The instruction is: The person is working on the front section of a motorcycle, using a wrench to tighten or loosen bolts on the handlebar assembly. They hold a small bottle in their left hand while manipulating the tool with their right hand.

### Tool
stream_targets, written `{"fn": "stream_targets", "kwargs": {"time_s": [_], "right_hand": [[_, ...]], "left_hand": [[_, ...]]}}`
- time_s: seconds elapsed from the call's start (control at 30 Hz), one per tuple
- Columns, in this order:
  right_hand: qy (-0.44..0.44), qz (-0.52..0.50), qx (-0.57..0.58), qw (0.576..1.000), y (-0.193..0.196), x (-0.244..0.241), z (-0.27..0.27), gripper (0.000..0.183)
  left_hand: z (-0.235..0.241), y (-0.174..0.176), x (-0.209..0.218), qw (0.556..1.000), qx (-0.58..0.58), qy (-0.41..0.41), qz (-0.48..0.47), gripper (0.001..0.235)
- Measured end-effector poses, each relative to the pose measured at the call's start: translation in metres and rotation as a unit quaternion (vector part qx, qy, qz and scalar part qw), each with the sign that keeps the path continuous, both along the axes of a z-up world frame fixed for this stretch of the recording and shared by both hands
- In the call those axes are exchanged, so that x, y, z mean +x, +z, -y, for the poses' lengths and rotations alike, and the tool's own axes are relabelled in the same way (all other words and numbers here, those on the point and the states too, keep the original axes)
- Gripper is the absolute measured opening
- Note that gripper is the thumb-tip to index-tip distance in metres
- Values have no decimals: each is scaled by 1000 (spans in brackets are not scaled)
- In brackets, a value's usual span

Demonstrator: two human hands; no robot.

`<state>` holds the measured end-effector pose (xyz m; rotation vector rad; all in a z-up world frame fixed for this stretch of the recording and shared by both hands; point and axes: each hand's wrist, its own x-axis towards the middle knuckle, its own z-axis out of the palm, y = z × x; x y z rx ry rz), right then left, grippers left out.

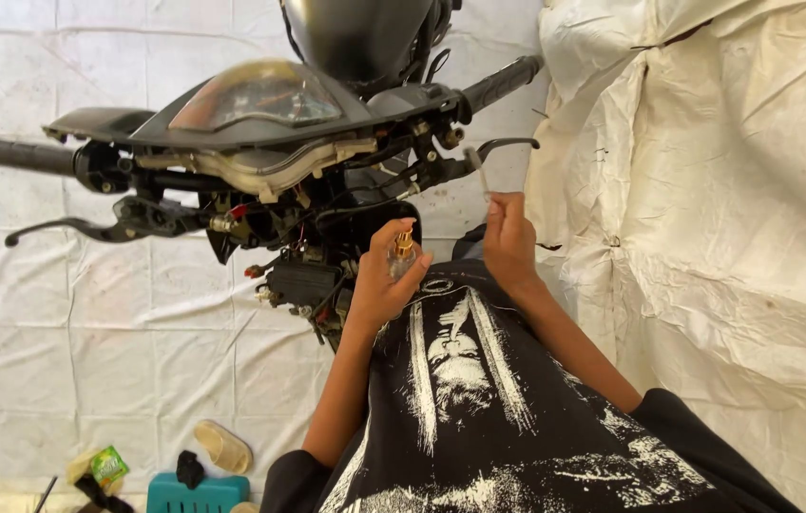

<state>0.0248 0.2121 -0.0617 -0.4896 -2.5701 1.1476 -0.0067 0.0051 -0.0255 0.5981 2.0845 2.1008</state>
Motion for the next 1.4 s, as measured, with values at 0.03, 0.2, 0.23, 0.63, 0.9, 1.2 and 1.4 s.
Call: {"fn": "stream_targets", "kwargs": {"time_s": [0.03, 0.2, 0.23, 0.63, 0.9, 1.2, 1.4], "right_hand": [[-4, 1, 1, 1000, -2, 1, 3, 13], [28, 47, 3, 999, 3, 11, 22, 16], [26, 43, 2, 999, 0, 9, 13, 16], [-25, 49, 39, 998, -7, 14, -2, 18], [-7, 75, 31, 997, -3, 9, -7, 20], [21, 52, 120, 991, -16, 5, -9, 16], [86, 31, 128, 988, 3, 7, 9, 18]], "left_hand": [[-3, -2, -1, 1000, 1, -4, 1, 48], [-22, -2, -4, 998, -21, 8, -52, 55], [-26, -6, -4, 998, -22, 7, -55, 55], [-61, -3, -8, 993, -54, 25, -104, 40], [-56, -3, -1, 994, -36, 14, -101, 38], [-50, -14, -4, 994, -8, -4, -112, 37], [-43, -18, 1, 994, -13, 8, -108, 32]]}}
